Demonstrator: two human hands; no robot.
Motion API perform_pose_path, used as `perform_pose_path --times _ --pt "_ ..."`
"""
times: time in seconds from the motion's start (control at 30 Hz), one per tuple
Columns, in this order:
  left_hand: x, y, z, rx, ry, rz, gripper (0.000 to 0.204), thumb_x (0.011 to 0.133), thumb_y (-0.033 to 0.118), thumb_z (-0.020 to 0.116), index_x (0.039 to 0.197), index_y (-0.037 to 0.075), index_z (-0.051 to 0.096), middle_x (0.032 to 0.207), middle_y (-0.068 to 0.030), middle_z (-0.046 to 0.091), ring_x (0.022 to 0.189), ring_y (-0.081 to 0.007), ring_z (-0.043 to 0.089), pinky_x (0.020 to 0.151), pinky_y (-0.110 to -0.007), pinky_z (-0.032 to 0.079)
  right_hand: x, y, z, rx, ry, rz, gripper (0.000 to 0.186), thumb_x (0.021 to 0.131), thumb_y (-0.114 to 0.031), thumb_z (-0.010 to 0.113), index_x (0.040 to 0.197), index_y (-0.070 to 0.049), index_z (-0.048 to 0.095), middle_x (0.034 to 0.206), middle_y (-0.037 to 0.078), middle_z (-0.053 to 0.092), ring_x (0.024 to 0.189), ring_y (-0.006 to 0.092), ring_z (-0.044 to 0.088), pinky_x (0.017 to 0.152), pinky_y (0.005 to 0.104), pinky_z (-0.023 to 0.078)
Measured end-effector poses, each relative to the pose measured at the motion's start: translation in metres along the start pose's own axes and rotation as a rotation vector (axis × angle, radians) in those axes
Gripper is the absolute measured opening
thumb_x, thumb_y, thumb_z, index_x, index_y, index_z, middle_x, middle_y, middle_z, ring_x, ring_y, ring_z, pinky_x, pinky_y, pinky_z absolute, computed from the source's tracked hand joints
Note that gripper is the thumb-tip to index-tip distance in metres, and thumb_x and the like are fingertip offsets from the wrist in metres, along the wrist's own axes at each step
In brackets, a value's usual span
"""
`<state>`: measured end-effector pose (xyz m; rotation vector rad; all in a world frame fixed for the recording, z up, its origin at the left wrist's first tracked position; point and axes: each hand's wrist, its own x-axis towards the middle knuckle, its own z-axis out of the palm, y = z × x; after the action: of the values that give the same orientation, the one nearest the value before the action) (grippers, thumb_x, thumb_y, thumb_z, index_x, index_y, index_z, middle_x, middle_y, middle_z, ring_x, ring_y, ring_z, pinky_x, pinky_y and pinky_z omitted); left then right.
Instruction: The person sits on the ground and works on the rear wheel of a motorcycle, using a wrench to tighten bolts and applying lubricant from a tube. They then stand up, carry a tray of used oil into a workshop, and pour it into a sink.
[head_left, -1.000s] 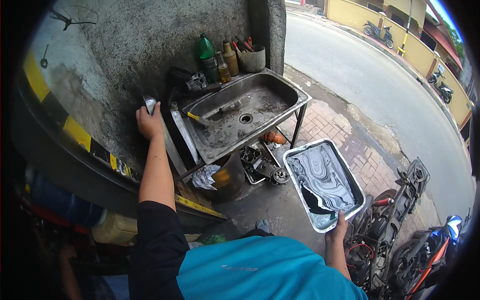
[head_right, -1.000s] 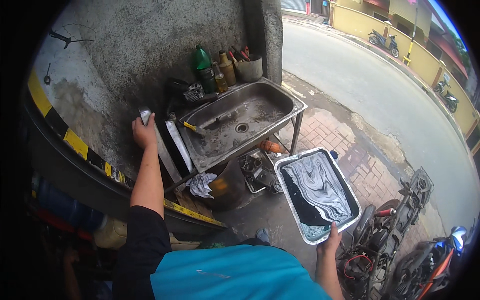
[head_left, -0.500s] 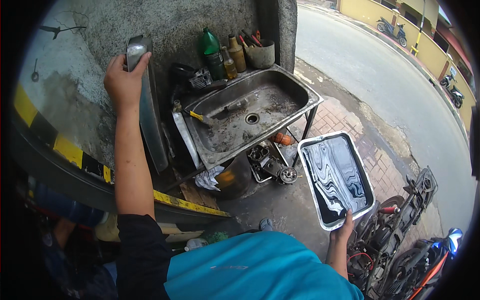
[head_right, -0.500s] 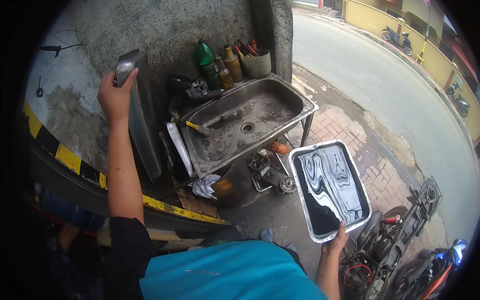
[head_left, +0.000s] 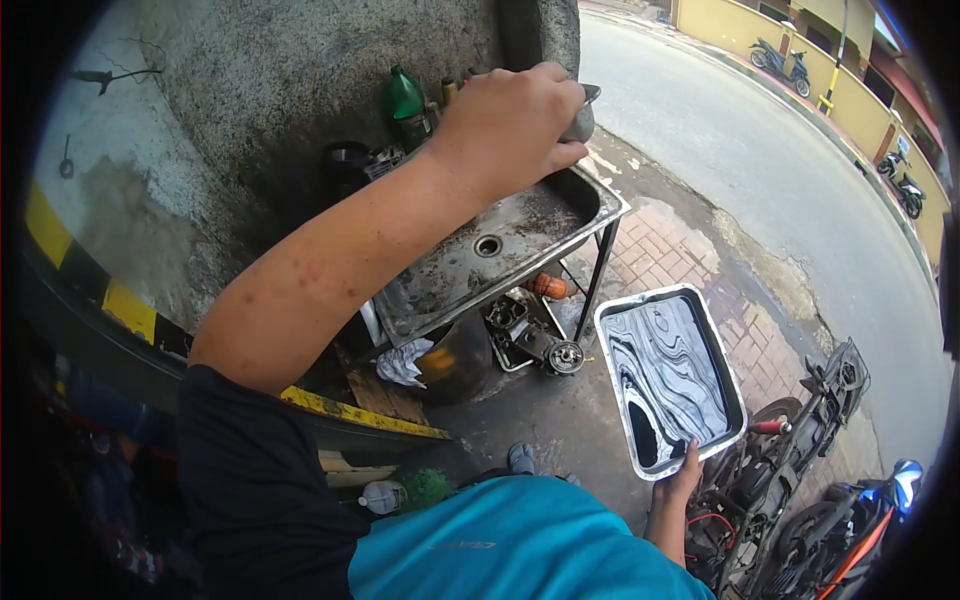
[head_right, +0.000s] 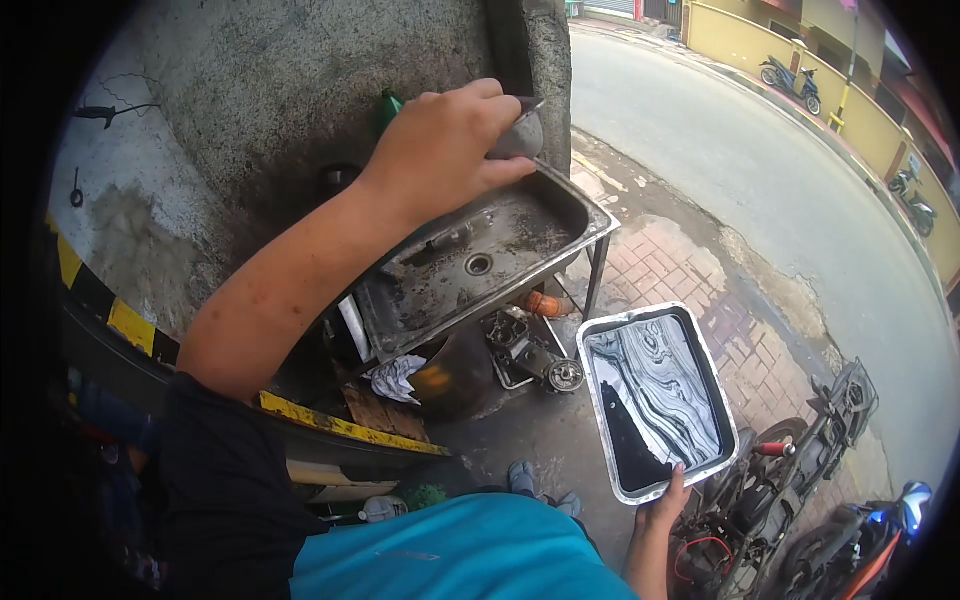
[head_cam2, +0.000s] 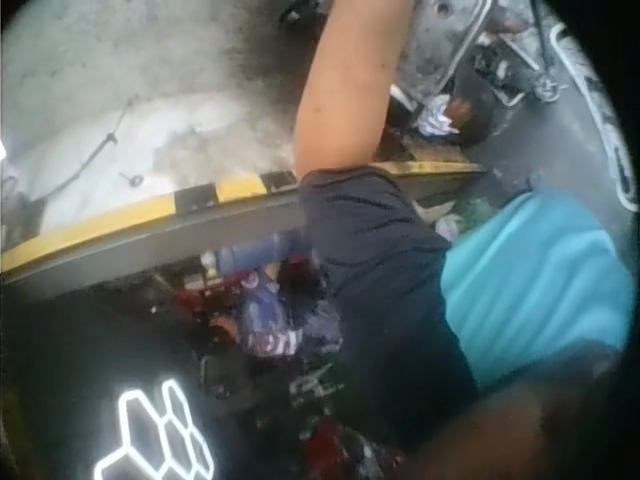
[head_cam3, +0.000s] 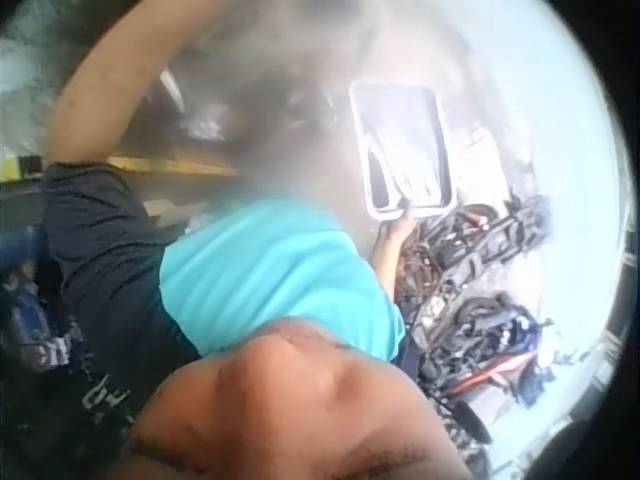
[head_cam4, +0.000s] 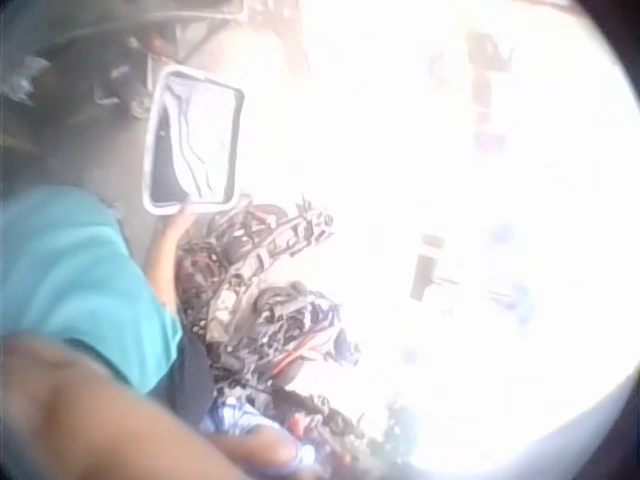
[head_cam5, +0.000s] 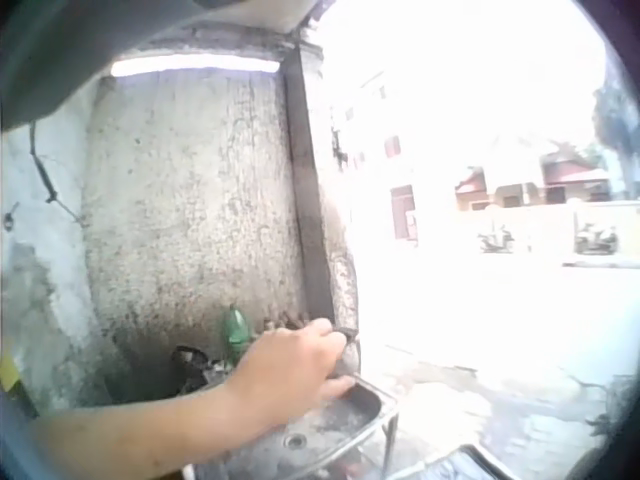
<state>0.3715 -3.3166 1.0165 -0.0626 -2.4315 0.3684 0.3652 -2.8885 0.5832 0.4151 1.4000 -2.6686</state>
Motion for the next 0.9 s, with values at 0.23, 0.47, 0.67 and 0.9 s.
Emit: perform_pose_path --times 0.23,0.47,0.67,0.9 --pt "0.014 0.036 0.126 -0.227 -0.182 -0.029 0.034 0.083 0.033 0.081 0.095 0.005 0.065 0.100 -0.0128 0.066 0.090 -0.0357 0.071 0.079 -0.047 0.058 -0.015 -0.012 -0.012 -0.026 0.056 -0.007 0.052 0.101 -0.026 0.064 0.141 0.003 0.048 0.129 0.019 0.060 0.115 0.0310 0.065 0.100 0.0444 0.053" --pt "-0.003 0.059 0.236 -0.334 -0.280 -0.073 0.035 0.078 0.032 0.085 0.094 0.006 0.066 0.100 -0.0133 0.066 0.088 -0.0357 0.073 0.076 -0.047 0.059 -0.023 -0.024 -0.023 -0.043 0.120 -0.048 0.058 0.101 -0.028 0.063 0.147 0.001 0.042 0.136 0.018 0.057 0.121 0.0324 0.062 0.103 0.0463 0.052" --pt "-0.019 0.055 0.295 -0.121 -0.310 -0.059 0.035 0.075 0.037 0.087 0.090 0.010 0.071 0.099 -0.0114 0.069 0.084 -0.0285 0.075 0.069 -0.038 0.059 -0.013 -0.018 -0.055 -0.043 0.144 -0.012 0.060 0.100 -0.034 0.065 0.144 0.002 0.045 0.136 0.020 0.057 0.121 0.0338 0.062 0.102 0.0492 0.052" --pt "-0.088 0.020 0.238 -0.411 -0.025 -0.376 0.035 0.081 0.036 0.083 0.101 0.010 0.071 0.103 -0.0093 0.064 0.098 -0.0314 0.067 0.085 -0.043 0.054 -0.017 -0.029 -0.034 0.020 0.116 0.044 0.068 0.100 -0.036 0.066 0.149 0.002 0.040 0.140 0.020 0.055 0.122 0.0339 0.061 0.103 0.0488 0.051"
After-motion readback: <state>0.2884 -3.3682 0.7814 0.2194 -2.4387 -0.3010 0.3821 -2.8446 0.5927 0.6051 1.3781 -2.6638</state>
